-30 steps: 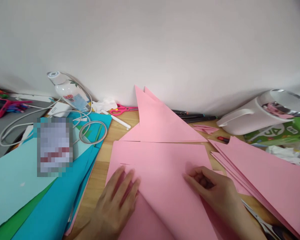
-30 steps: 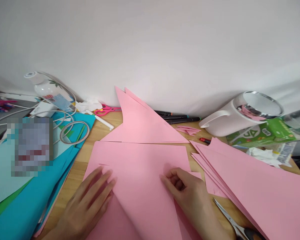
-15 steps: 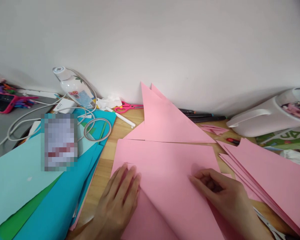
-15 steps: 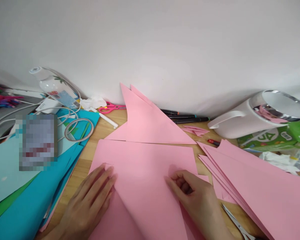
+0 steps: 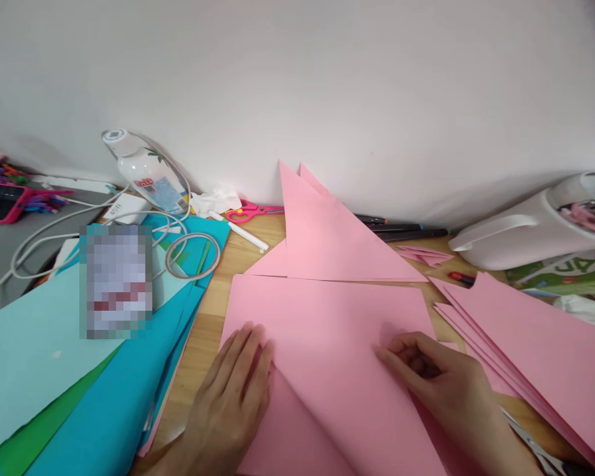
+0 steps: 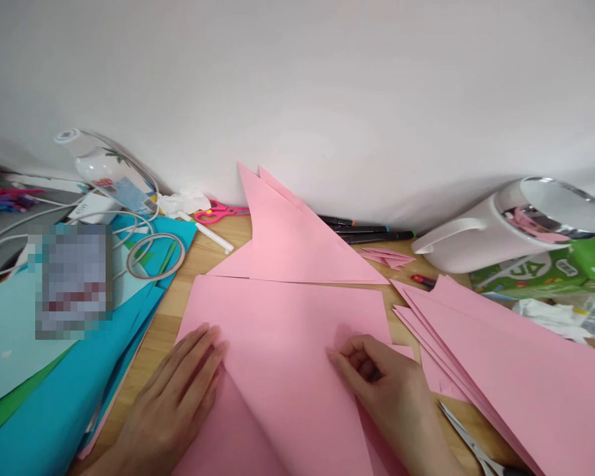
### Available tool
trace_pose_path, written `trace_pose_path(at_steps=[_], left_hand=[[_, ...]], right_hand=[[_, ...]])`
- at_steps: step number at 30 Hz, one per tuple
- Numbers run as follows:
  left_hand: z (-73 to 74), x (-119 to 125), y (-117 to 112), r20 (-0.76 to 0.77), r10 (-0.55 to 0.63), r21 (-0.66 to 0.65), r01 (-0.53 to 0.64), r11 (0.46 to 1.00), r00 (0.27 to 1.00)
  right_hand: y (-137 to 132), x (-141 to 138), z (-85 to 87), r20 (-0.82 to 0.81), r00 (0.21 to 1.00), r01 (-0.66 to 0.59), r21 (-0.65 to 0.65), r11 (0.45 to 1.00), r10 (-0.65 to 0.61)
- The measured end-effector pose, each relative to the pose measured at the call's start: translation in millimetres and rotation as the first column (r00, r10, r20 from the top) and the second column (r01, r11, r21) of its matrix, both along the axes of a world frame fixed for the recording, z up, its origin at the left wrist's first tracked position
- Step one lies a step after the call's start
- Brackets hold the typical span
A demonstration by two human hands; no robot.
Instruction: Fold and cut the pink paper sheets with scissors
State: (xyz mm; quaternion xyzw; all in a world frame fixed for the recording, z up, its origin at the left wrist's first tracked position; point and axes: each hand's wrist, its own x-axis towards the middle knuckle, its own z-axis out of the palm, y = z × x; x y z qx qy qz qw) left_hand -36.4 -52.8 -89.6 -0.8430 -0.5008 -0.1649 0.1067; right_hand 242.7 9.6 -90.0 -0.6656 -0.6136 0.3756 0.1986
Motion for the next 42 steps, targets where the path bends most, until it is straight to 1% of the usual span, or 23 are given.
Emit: trace_pose_path(at_steps=[5, 9, 16, 20, 27, 34, 42], left_hand=[[2.5, 1.0, 1.8, 0.016, -0.013, 0.011, 0.013, 1.0, 1.0], [1.5, 1.1, 2.1, 0.027, -0.013, 0.014, 0.013, 1.0, 1.0], [-0.8, -1.8, 1.4, -0.019, -0.005, -0.011, 0.005, 1.0, 1.0], [-0.4, -3.5, 0.6, -0.052, -0.011, -0.011, 0.011, 1.0, 0.999], [0.8, -2.5, 0.6, -0.037, -0.016, -0.009, 0.016, 1.0, 0.999], [2.0, -0.3, 2.2, -0.024, -0.009, 0.012, 0.009, 1.0, 1.0], [2.4, -1.6, 2.4, -0.022, -0.005, 0.008, 0.005, 1.0, 1.0]], right_hand=[[1.3, -2.4, 2.4, -0.009, 0.999, 0.037, -0.014, 0.999, -0.037], [1.6, -4.1, 3.1, -0.009, 0.997, 0.075, -0.024, 0.997, -0.075], [2.4, -3.4, 3.6, -0.009, 0.998, 0.066, -0.045, 0.997, -0.066], [2.2, -3.8, 5.6, 0.003, 0.998, 0.063, -0.013, 0.998, -0.063], [2.3, -4.5, 5.9, 0.009, 0.998, 0.064, -0.02, 0.998, -0.064], [2.6, -3.9, 6.9, 0.021, 0.999, 0.028, 0.017, 0.999, -0.028], [1.8, -4.4, 6.3, 0.011, 0.999, 0.047, 0.023, 0.999, -0.047]])
